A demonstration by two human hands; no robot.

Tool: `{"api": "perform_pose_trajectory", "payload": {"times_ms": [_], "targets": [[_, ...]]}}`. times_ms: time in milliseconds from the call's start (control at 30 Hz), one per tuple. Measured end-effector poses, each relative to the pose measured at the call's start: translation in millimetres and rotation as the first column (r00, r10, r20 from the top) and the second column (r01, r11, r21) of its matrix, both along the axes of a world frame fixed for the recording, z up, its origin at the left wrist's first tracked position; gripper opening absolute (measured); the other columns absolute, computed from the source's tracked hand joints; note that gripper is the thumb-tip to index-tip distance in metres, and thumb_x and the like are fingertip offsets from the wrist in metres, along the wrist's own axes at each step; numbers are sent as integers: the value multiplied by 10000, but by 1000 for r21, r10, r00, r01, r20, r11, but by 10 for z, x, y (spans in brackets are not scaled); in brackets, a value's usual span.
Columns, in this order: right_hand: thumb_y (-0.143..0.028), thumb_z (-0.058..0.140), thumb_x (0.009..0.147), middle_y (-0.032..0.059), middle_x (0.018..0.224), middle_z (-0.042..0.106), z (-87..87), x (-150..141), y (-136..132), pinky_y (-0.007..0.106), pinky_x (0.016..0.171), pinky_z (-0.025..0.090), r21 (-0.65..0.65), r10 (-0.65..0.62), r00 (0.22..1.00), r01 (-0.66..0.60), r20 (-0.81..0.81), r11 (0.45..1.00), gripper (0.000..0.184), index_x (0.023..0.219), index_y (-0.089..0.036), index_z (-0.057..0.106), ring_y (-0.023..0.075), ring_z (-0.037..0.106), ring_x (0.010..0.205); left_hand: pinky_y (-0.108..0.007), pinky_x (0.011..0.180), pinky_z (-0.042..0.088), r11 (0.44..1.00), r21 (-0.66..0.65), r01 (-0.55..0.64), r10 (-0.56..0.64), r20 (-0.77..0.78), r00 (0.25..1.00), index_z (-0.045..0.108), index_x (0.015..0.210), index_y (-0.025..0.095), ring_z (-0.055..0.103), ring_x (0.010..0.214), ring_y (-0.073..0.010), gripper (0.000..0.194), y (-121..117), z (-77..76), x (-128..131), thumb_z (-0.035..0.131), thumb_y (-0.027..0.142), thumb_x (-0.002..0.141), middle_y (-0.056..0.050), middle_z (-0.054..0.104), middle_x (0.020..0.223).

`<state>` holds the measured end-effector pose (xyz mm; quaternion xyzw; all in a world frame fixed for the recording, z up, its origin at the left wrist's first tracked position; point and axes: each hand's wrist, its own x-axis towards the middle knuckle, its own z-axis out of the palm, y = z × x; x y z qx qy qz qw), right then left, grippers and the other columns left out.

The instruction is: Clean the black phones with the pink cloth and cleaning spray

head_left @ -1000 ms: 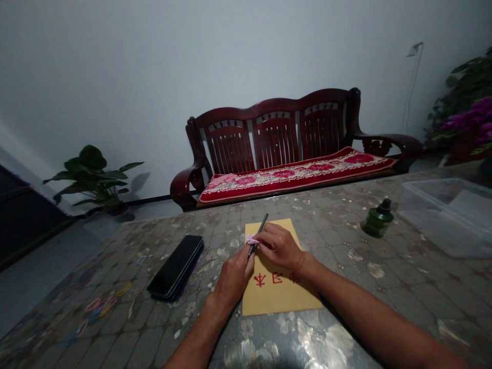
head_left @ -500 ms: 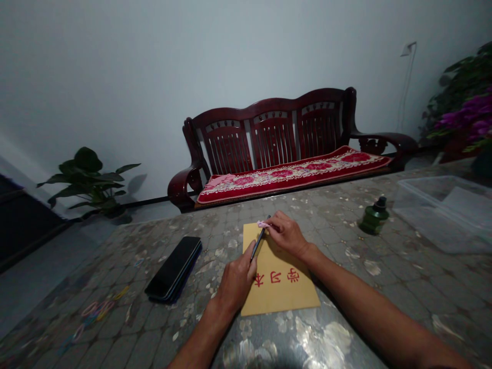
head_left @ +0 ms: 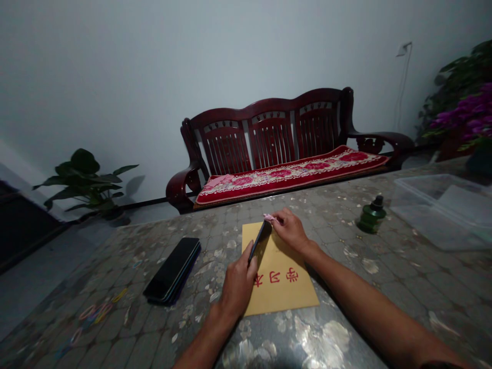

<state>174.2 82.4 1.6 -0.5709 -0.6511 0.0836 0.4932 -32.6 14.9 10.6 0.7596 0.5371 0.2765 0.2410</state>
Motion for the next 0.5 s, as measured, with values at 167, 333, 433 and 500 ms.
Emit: {"api": "perform_pose_trajectory", "payload": {"times_ms": [167, 333, 433, 500], "targets": [[-413, 602, 952, 28, 846, 668, -30, 0, 40, 262, 689, 404, -116, -16, 1000, 15, -5, 993, 247, 892, -228, 754, 169, 605, 784, -288, 739, 558, 991, -113, -75, 95, 180, 979, 552, 1426, 115, 738, 840, -217, 516, -12, -61, 65, 445, 298, 955, -102, 780, 1032], [-340, 631, 925, 31, 865, 683, -65, -53, 15, 263, 665, 385, -239, -50, 999, 52, 13, 970, 173, 873, -224, 748, 170, 599, 770, -255, 558, 543, 911, -398, 102, 115, 485, 867, 528, 1395, 82, 691, 603, -174, 601, -62, -96, 182, 566, 372, 870, -47, 722, 810], [-284, 621, 923, 36, 881, 680, -109, -65, 1, 266, 674, 382, -254, -45, 995, 66, 88, 965, 142, 903, -232, 752, 174, 599, 789, -243, 575, 556, 847, -497, 188, 159, 575, 803, 520, 1368, 78, 697, 652, -169, 679, -123, -94, 249, 687, 351, 769, -49, 705, 818], [-293, 604, 940, 42, 880, 679, -139, -69, -8, 272, 709, 397, -230, -23, 992, 51, 122, 972, 160, 916, -235, 751, 186, 602, 833, -225, 572, 547, 819, -532, 217, 174, 590, 788, 454, 1424, 85, 680, 655, -154, 792, -157, -117, 274, 733, 292, 712, -36, 695, 812]]}}
